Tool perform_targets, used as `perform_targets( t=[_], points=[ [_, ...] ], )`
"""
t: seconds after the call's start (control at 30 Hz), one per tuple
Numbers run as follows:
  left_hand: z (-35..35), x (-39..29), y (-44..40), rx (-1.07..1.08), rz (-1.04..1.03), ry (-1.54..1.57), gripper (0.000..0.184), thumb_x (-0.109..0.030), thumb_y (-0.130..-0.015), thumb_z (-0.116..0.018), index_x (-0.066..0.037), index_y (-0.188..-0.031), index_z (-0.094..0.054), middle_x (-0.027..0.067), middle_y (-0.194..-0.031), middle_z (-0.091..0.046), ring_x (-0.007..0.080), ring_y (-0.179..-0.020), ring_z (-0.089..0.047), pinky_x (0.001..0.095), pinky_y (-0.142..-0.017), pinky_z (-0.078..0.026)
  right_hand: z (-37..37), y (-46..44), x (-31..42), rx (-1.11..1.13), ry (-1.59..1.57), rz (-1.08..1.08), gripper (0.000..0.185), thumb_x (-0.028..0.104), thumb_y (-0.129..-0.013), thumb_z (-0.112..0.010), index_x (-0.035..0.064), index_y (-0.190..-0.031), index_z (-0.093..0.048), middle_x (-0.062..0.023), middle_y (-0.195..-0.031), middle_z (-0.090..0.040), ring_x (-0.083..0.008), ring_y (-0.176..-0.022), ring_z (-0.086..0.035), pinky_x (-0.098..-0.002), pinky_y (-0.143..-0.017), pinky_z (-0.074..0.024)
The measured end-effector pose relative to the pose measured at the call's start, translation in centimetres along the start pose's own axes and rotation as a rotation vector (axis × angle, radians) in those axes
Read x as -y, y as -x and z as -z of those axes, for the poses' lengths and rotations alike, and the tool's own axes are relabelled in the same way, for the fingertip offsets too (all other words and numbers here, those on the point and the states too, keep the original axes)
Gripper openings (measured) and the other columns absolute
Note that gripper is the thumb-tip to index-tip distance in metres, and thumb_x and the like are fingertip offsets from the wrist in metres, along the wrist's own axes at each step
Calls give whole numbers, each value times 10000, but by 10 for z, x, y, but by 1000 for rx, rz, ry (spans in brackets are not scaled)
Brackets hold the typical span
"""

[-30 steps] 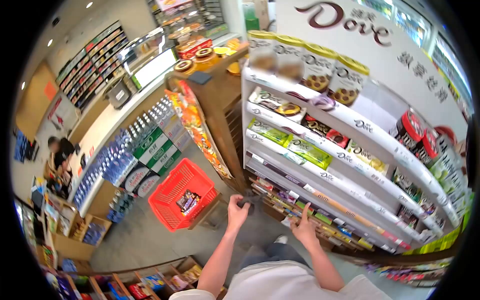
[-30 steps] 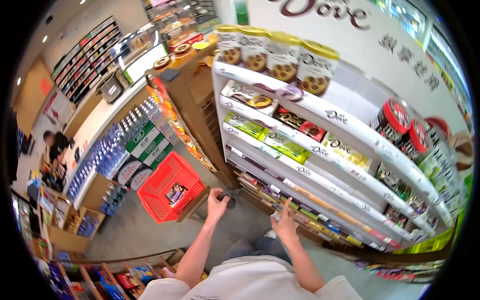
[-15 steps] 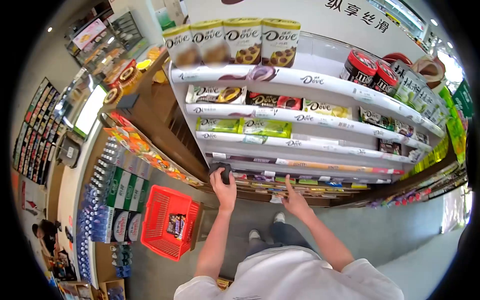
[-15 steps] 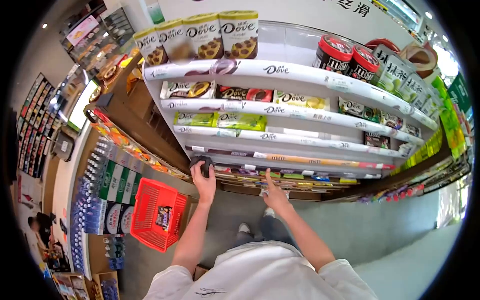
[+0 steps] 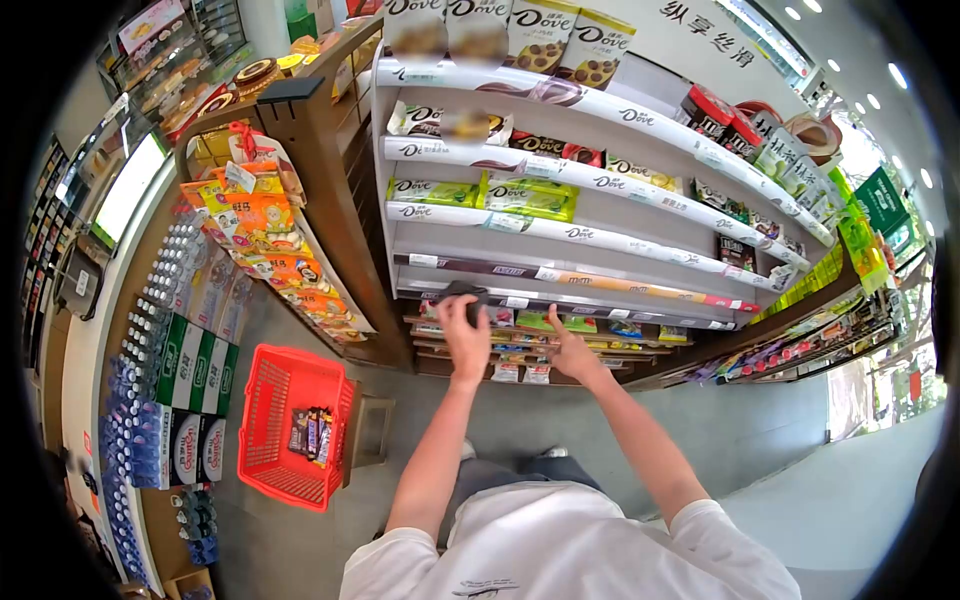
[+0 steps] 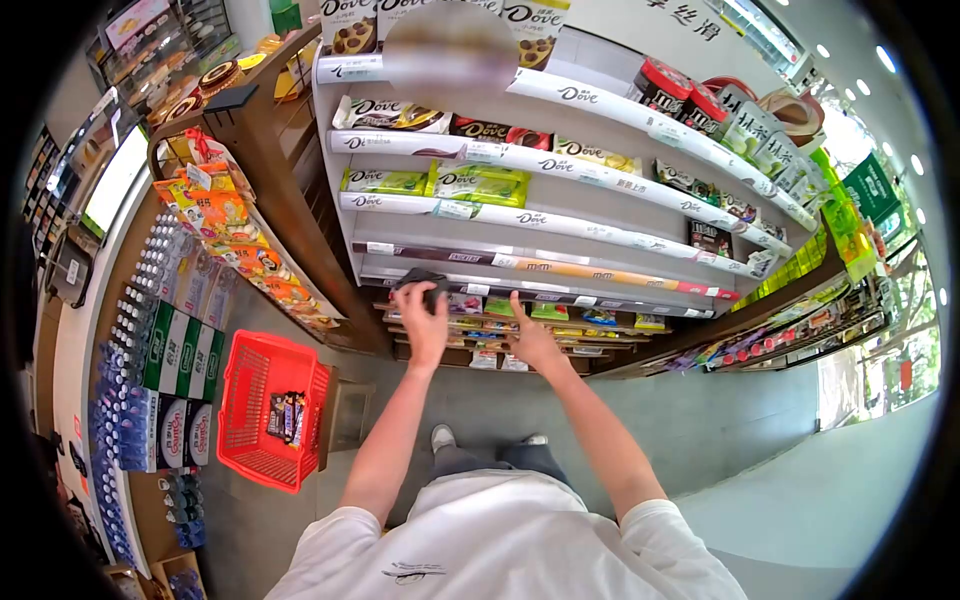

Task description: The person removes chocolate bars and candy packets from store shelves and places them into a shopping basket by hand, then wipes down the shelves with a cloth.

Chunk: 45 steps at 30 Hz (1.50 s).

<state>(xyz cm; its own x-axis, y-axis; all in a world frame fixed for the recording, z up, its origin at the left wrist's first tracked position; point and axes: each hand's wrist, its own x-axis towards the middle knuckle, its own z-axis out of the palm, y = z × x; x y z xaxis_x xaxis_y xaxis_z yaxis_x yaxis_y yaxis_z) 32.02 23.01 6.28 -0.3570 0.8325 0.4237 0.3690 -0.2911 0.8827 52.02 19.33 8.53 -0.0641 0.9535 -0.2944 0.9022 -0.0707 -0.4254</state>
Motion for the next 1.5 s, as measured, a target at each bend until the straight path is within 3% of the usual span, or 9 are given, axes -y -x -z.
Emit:
perform_targets(
  t=[0.43,0.57,0.73,0.83,1.03,1.17,1.23,1.37,1.5],
  points=[
    [-35,-19,33,123,27,70,395,-20,-735,-619,-51,-1103,-479,209,-1122,-363,392,-1058,-415,421,-922,-363,-18,13,-43,-308,-357,1,841,2,-775,-498,184,-1446,-25,-173,-885,-663,-295,-709,-634,-353,-700,-498],
    [-54,-39,43,403,-25,144,395,44,-756,-556,-43,-1132,-475,199,-1140,-366,374,-992,-472,399,-871,-410,-23,9,-41,-233,-395,-82,875,34,-751,-522,146,-1442,4,-205,-805,-628,-382,-757,-595,-413,-824,-445],
    [-44,-21,31,375,-152,-13,393,127,-776,-425,-57,-1107,-530,176,-1094,-411,324,-925,-499,354,-766,-457,-6,26,-42,-395,-394,-136,751,79,-771,-542,86,-1423,-171,-207,-758,-626,-365,-762,-609,-421,-741,-471],
    [-54,-33,38,308,-36,8,338,34,-785,-553,-64,-1108,-530,162,-1096,-402,313,-949,-504,344,-751,-480,-5,23,-60,-548,-278,-344,782,101,-772,-562,113,-1430,-139,-206,-741,-626,-385,-706,-608,-445,-678,-478],
    [-75,-57,49,455,-86,69,381,-60,-768,-644,-44,-1130,-528,178,-1121,-398,325,-928,-538,410,-834,-437,-11,16,-74,-501,-428,-182,872,95,-781,-588,163,-1441,-22,-235,-824,-636,-353,-773,-629,-380,-723,-481],
    [-72,-38,46,309,-280,-114,338,-3,-777,-614,-59,-1105,-558,158,-1093,-419,294,-897,-529,266,-579,-527,6,26,-94,-316,-394,-140,868,108,-763,-577,172,-1442,-40,-237,-767,-619,-384,-688,-610,-425,-687,-477],
    [-74,-53,52,388,51,83,349,-21,-776,-607,-45,-1116,-537,177,-1128,-409,340,-970,-495,396,-822,-439,7,27,-111,-368,-423,-48,792,114,-770,-571,171,-1436,-146,-215,-714,-617,-342,-636,-608,-396,-664,-484],
    [-88,-56,60,299,21,19,372,-9,-754,-629,-60,-1111,-539,173,-1137,-398,339,-967,-495,392,-824,-438,11,35,-153,-687,-592,-274,674,63,-773,-527,154,-1399,-294,-152,-603,-591,-210,-518,-570,-323,-593,-485],
    [-93,-66,64,268,-15,-1,393,14,-731,-645,-78,-1100,-548,160,-1130,-398,297,-918,-518,347,-761,-464,25,49,-177,-626,-533,-154,736,51,-769,-516,170,-1427,-207,-121,-583,-590,-194,-496,-560,-313,-574,-480]
  ],
)
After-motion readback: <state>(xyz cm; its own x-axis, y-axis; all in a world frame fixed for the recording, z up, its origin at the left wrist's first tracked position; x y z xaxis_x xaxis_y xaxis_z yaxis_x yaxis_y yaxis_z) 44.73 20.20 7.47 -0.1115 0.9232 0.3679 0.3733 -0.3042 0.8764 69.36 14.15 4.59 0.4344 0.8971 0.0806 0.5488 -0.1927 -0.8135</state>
